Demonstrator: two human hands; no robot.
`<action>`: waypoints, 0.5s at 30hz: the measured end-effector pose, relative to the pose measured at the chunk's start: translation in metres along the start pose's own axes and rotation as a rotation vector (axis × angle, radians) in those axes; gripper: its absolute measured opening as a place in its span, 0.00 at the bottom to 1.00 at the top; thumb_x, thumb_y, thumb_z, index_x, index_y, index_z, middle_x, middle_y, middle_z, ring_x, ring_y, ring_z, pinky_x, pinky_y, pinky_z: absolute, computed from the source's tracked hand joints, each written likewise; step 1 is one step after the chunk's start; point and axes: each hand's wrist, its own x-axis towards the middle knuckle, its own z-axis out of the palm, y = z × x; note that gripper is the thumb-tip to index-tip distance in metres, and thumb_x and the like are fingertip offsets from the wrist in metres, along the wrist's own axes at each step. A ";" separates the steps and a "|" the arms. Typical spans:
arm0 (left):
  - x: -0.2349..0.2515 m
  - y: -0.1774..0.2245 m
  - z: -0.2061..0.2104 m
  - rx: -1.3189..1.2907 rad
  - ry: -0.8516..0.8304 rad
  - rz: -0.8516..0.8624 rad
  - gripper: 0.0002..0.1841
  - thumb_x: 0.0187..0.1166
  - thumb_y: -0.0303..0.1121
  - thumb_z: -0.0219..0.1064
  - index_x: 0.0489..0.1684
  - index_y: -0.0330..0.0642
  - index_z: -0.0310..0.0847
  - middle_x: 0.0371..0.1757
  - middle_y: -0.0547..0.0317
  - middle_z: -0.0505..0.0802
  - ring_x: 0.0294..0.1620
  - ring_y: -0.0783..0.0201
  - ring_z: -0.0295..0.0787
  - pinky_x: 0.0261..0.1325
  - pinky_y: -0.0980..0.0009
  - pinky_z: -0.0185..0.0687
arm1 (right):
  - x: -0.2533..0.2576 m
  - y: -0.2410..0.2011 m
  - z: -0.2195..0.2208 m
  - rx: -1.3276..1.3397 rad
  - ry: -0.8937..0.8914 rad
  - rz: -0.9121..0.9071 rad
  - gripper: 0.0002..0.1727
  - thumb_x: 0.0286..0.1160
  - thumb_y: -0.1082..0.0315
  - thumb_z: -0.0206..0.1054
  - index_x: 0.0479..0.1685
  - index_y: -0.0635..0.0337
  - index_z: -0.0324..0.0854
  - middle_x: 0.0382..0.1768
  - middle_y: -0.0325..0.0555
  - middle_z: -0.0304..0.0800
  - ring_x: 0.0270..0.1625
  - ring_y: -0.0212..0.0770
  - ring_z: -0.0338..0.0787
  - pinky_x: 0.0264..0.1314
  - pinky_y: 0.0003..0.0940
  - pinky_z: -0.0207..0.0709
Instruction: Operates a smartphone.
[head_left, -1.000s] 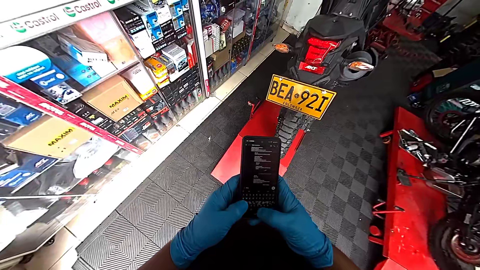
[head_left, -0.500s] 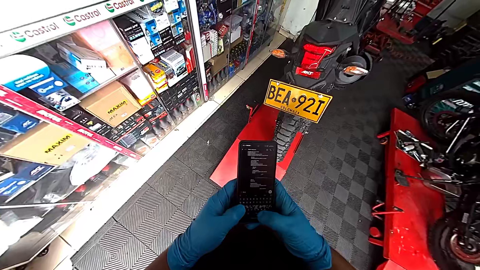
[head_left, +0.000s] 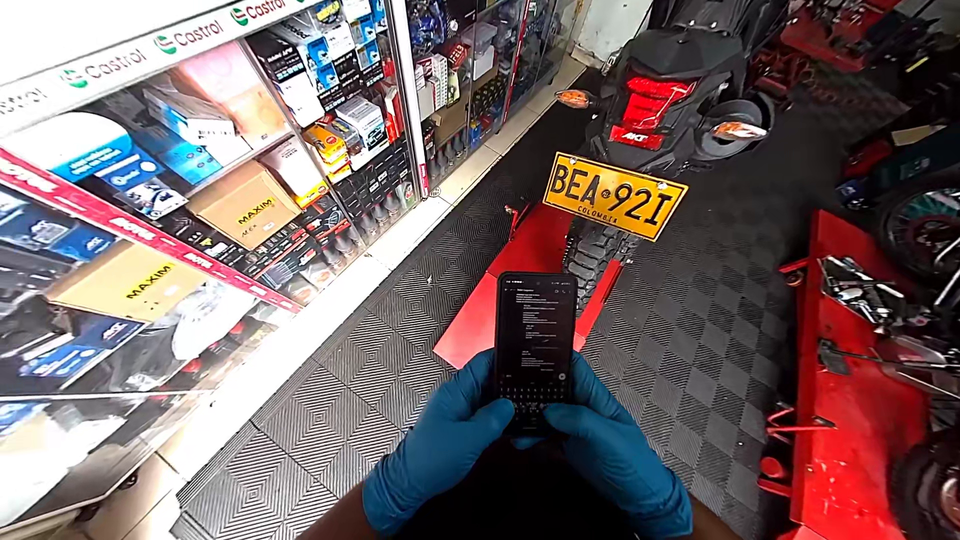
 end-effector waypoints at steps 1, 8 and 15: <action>0.000 0.000 0.000 -0.001 0.000 0.002 0.23 0.82 0.22 0.58 0.77 0.41 0.73 0.58 0.48 0.92 0.55 0.59 0.92 0.61 0.62 0.89 | 0.000 0.000 0.000 0.001 0.005 0.001 0.25 0.76 0.76 0.58 0.74 0.57 0.70 0.57 0.57 0.88 0.55 0.51 0.93 0.54 0.49 0.90; 0.000 0.001 0.003 0.013 0.004 0.000 0.23 0.81 0.22 0.59 0.77 0.40 0.73 0.58 0.49 0.92 0.56 0.59 0.92 0.61 0.62 0.89 | -0.001 -0.002 0.001 -0.026 0.026 0.006 0.23 0.79 0.76 0.52 0.73 0.58 0.70 0.57 0.57 0.88 0.54 0.51 0.93 0.53 0.49 0.90; -0.002 0.000 0.005 -0.031 -0.006 0.004 0.22 0.83 0.22 0.58 0.76 0.41 0.74 0.58 0.48 0.92 0.53 0.57 0.93 0.58 0.60 0.91 | -0.002 -0.001 0.000 -0.027 0.031 -0.014 0.20 0.84 0.72 0.50 0.72 0.58 0.71 0.56 0.56 0.88 0.54 0.51 0.93 0.51 0.49 0.91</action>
